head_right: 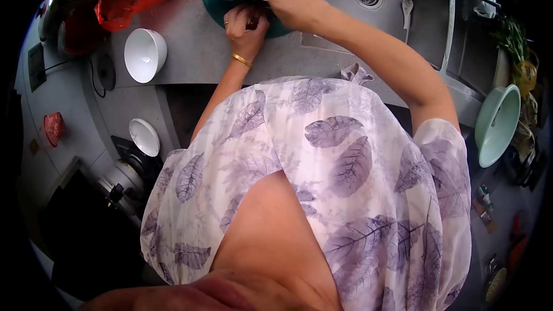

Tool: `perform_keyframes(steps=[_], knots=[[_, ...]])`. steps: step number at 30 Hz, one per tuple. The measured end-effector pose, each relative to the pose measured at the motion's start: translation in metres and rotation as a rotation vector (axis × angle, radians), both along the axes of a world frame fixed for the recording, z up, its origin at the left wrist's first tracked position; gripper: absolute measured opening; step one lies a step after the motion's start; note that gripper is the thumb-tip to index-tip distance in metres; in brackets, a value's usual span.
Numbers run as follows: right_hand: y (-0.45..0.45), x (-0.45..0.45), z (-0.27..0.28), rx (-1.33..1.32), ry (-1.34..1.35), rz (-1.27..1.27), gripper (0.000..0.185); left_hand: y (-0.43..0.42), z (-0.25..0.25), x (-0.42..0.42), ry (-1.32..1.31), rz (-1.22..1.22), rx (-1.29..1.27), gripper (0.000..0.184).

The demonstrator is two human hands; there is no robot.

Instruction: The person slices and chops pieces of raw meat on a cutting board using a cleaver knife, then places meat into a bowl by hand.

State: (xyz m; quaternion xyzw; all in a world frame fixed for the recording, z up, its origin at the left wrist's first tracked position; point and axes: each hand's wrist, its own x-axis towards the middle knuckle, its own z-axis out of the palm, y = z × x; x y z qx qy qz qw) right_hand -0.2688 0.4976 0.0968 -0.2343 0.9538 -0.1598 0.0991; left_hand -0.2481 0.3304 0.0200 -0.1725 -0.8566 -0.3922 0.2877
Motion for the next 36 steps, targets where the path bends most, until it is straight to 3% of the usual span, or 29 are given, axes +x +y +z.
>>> perform_keyframes(steps=[4,6,17,24,31,36], knots=[[0.021,0.026,0.036,0.064,-0.06,-0.015,0.014,-0.001,0.008,0.007,-0.072,0.097,0.151,0.025],[0.03,0.037,0.046,0.108,-0.077,0.038,0.012,-0.004,0.002,0.002,-0.039,0.099,0.081,0.018],[0.007,0.018,0.021,0.018,-0.117,0.021,0.013,-0.001,-0.01,0.0,0.007,0.102,-0.049,0.01],[-0.025,-0.009,-0.003,-0.127,0.03,0.043,0.017,-0.003,-0.004,0.001,-0.003,0.003,-0.036,0.016],[0.012,0.024,0.049,0.046,-0.11,0.0,0.019,-0.004,0.009,0.012,-0.078,0.153,0.183,0.021],[0.023,0.041,0.039,0.11,-0.175,0.006,0.022,-0.011,-0.003,0.007,-0.047,0.122,0.007,0.015]])
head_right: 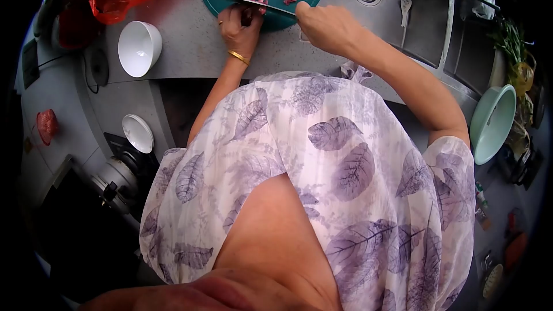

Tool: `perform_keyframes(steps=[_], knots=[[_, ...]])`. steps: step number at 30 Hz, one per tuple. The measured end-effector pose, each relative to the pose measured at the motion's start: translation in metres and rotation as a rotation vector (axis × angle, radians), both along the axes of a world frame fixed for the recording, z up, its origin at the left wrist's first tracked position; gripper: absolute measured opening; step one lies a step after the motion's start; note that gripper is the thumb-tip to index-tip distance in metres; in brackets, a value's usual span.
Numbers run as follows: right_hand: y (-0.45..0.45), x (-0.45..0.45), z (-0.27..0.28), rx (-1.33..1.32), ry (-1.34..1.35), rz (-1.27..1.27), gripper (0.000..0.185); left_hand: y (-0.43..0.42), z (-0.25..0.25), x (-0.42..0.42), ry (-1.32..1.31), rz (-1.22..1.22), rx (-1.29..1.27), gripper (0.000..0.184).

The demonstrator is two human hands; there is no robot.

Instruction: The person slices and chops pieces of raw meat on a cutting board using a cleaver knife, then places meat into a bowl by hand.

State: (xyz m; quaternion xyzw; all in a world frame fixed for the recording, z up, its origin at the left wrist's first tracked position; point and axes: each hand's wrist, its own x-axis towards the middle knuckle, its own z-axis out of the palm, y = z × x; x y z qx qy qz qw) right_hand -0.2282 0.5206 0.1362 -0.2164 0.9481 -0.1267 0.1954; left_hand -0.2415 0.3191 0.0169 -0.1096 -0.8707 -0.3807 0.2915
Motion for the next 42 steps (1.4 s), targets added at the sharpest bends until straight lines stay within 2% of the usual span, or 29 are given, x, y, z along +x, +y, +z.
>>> perform_keyframes(steps=[6,9,14,22,28,32,35,37,38,40,42], knots=[[-0.025,-0.017,-0.019,-0.063,-0.01,0.001,0.016,-0.001,-0.004,0.0,-0.02,-0.001,-0.022,0.013],[-0.06,-0.04,-0.044,-0.212,0.132,0.048,0.016,0.0,-0.004,0.002,-0.023,0.002,-0.021,0.013],[-0.053,-0.038,-0.036,-0.148,0.09,-0.003,0.016,0.003,-0.01,-0.005,0.073,-0.018,-0.058,0.012],[-0.002,-0.005,-0.019,0.022,-0.018,-0.021,0.018,-0.001,-0.005,-0.001,0.007,-0.034,-0.083,0.013],[-0.058,-0.046,-0.035,-0.131,0.104,0.033,0.017,0.003,-0.005,0.001,0.017,-0.105,-0.083,0.013],[-0.05,-0.051,-0.046,-0.155,0.178,-0.012,0.02,0.0,-0.009,-0.003,-0.008,-0.149,-0.064,0.016],[-0.03,-0.06,-0.029,-0.104,0.068,-0.067,0.021,0.001,-0.002,-0.011,-0.165,0.0,0.106,0.014],[-0.019,-0.062,-0.041,-0.147,0.139,-0.054,0.021,0.008,-0.002,-0.016,-0.289,0.128,0.28,0.015],[-0.013,-0.066,-0.046,-0.165,0.183,-0.049,0.021,0.011,-0.009,-0.023,-0.388,0.17,0.461,0.013],[-0.014,-0.065,-0.043,-0.237,0.159,-0.111,0.023,0.023,0.011,-0.03,-0.286,0.215,0.49,0.011],[-0.017,-0.067,-0.043,-0.273,0.146,-0.159,0.023,0.025,0.003,-0.031,-0.166,0.039,0.22,0.011]])
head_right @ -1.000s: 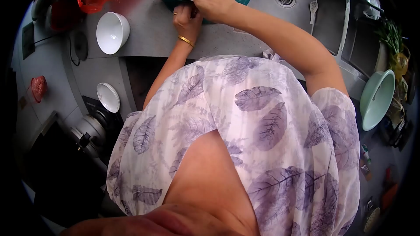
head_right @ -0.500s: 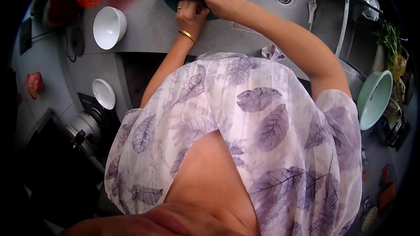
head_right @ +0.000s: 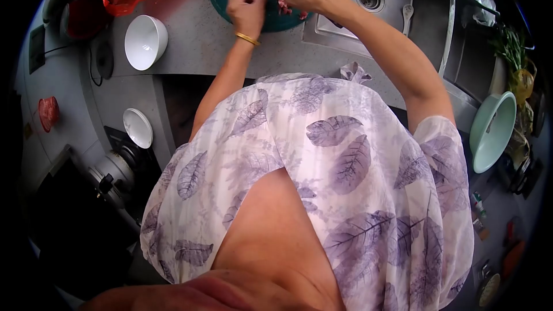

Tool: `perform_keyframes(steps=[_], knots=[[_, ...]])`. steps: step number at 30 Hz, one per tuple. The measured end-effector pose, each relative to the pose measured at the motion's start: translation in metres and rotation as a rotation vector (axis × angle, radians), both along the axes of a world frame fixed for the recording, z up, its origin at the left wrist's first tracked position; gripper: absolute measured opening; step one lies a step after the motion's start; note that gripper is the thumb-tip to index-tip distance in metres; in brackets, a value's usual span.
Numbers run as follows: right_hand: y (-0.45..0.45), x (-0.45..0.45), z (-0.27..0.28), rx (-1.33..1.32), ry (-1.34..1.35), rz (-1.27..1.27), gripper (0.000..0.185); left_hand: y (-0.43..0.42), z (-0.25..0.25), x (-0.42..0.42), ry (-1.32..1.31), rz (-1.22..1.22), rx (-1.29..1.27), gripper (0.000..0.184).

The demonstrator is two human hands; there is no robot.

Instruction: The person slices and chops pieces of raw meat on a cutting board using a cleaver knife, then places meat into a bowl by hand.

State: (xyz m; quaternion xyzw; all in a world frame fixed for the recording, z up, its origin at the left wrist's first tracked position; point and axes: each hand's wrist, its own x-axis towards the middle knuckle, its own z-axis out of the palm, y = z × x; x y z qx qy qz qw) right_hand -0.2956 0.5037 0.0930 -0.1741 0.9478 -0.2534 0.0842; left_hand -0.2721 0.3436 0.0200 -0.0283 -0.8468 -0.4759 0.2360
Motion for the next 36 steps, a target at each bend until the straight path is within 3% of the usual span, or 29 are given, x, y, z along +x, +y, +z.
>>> perform_keyframes(steps=[4,10,14,17,28,31,36], knots=[[0.002,-0.005,0.001,-0.17,0.024,0.023,0.023,-0.007,-0.001,0.018,0.127,-0.156,-0.301,0.024],[0.011,0.017,0.029,-0.056,0.013,0.046,0.021,-0.023,0.01,0.033,0.048,-0.107,-0.049,0.033],[0.014,0.036,0.031,0.061,0.045,0.069,0.022,-0.018,0.013,0.02,0.184,-0.12,-0.155,0.019],[0.016,0.052,0.039,0.131,0.034,0.071,0.021,-0.012,0.003,0.02,0.138,-0.153,-0.179,0.015],[0.016,0.078,0.043,0.27,-0.194,0.063,0.013,-0.017,-0.007,0.029,0.151,-0.129,-0.273,0.016],[0.007,0.069,0.035,0.267,-0.232,0.05,0.02,-0.014,-0.011,0.026,0.195,-0.098,-0.29,0.014],[-0.029,0.034,0.002,0.11,-0.049,0.071,0.018,-0.013,-0.005,0.027,0.166,-0.193,-0.317,0.013]])
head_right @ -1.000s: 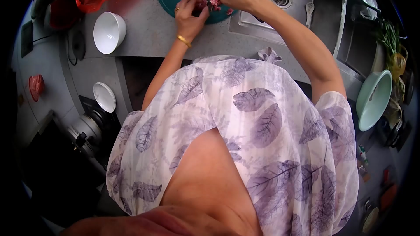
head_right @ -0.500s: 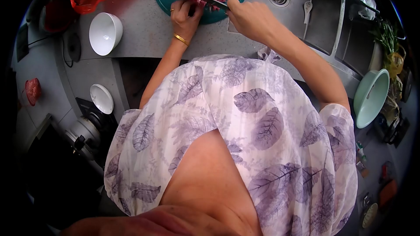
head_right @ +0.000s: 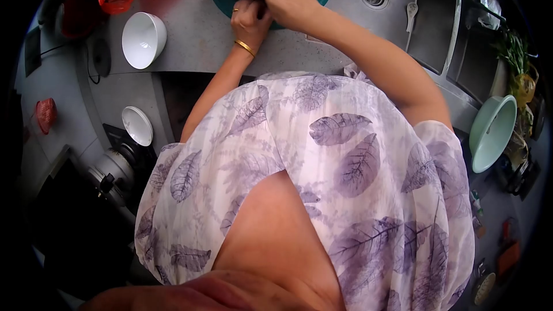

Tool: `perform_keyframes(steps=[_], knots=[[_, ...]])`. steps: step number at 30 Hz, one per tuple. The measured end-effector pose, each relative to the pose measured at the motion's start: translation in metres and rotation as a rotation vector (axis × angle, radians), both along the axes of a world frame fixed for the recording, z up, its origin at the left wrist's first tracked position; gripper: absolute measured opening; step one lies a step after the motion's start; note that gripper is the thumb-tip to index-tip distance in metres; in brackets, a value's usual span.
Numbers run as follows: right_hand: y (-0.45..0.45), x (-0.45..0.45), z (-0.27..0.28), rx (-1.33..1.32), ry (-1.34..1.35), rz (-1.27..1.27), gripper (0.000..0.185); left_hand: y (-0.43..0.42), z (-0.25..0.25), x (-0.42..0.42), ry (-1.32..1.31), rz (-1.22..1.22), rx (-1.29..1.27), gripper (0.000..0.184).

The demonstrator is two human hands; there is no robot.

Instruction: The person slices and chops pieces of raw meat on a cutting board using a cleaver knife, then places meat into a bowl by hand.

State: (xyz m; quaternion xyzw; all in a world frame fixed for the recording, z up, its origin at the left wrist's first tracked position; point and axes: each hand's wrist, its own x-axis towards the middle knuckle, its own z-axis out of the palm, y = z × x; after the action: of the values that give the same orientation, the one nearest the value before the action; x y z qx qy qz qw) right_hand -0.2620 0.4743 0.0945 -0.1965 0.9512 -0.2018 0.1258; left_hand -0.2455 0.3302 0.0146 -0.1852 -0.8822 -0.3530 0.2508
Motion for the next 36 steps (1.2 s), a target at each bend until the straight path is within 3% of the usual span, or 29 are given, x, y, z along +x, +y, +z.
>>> perform_keyframes(steps=[6,9,13,19,27,36], knots=[[0.001,-0.026,-0.008,-0.075,0.018,-0.044,0.024,0.005,-0.006,0.0,0.099,-0.015,-0.014,0.019],[0.014,-0.027,0.019,-0.082,-0.077,-0.037,0.025,0.004,0.008,0.005,-0.121,0.033,0.232,0.025],[0.035,0.0,0.024,-0.04,0.101,0.051,0.022,-0.007,0.013,0.009,-0.137,0.097,0.276,0.028],[0.049,0.033,0.032,0.028,-0.042,0.022,0.021,-0.017,-0.009,0.007,0.009,0.074,0.057,0.021],[0.042,0.033,0.031,0.115,-0.108,0.046,0.015,-0.013,-0.001,0.009,-0.046,0.114,-0.001,0.012],[-0.008,-0.008,-0.01,-0.08,0.07,0.068,0.017,-0.011,-0.007,0.006,0.005,0.022,0.037,0.01]])
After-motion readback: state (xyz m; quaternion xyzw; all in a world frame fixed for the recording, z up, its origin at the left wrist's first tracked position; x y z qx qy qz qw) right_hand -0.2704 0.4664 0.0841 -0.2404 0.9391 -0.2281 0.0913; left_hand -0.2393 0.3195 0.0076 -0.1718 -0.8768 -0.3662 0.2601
